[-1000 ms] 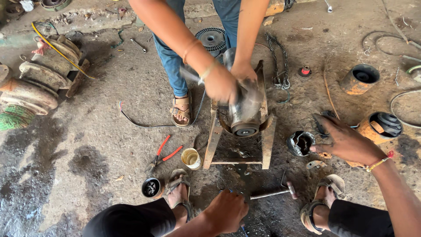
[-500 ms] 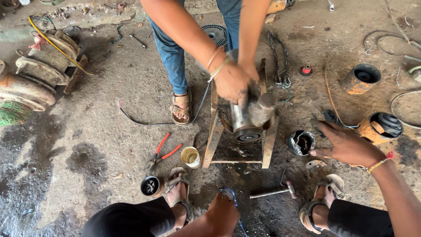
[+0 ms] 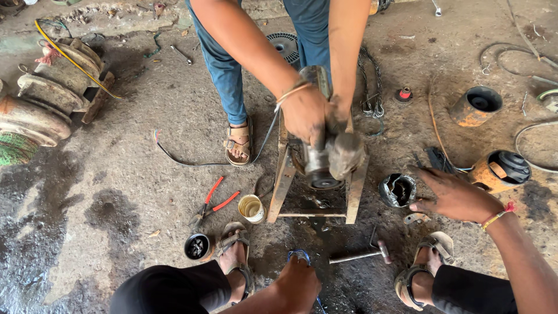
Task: The person is repairing a motor by removing a metal ring, cleaning the shaft, and reassembling the components. They use a hammer and a metal rod to remove the ring and then clean the shaft with a cloth.
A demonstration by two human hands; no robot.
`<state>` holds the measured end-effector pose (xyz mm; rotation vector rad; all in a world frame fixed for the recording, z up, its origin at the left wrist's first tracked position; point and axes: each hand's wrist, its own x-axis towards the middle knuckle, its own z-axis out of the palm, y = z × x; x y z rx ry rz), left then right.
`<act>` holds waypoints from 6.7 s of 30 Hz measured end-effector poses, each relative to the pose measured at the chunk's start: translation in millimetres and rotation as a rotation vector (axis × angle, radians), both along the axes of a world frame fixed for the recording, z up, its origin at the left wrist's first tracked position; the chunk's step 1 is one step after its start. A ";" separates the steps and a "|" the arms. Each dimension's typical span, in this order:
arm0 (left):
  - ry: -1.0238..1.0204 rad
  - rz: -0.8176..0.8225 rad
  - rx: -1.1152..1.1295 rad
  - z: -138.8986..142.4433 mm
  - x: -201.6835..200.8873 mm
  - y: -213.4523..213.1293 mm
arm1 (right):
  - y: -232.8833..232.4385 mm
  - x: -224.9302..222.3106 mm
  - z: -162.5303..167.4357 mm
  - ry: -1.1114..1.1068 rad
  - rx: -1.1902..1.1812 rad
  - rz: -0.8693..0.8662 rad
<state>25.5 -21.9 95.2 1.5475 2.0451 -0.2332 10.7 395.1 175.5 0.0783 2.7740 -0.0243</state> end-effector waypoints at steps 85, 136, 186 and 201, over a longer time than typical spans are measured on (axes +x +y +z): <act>-0.004 -0.003 -0.167 24.9 1.1 3.7 | 7.0 6.0 -28.5 -0.210 0.065 0.042; 0.030 0.038 -0.188 -7.3 -17.6 2.3 | 2.7 6.2 -28.2 -0.098 0.001 0.106; 0.035 0.156 -0.309 -2.2 -27.2 2.9 | -14.3 11.7 -0.2 -0.194 -0.020 0.042; 0.083 0.200 -0.282 9.2 -24.3 0.6 | -15.4 16.5 -6.7 -0.114 0.016 0.141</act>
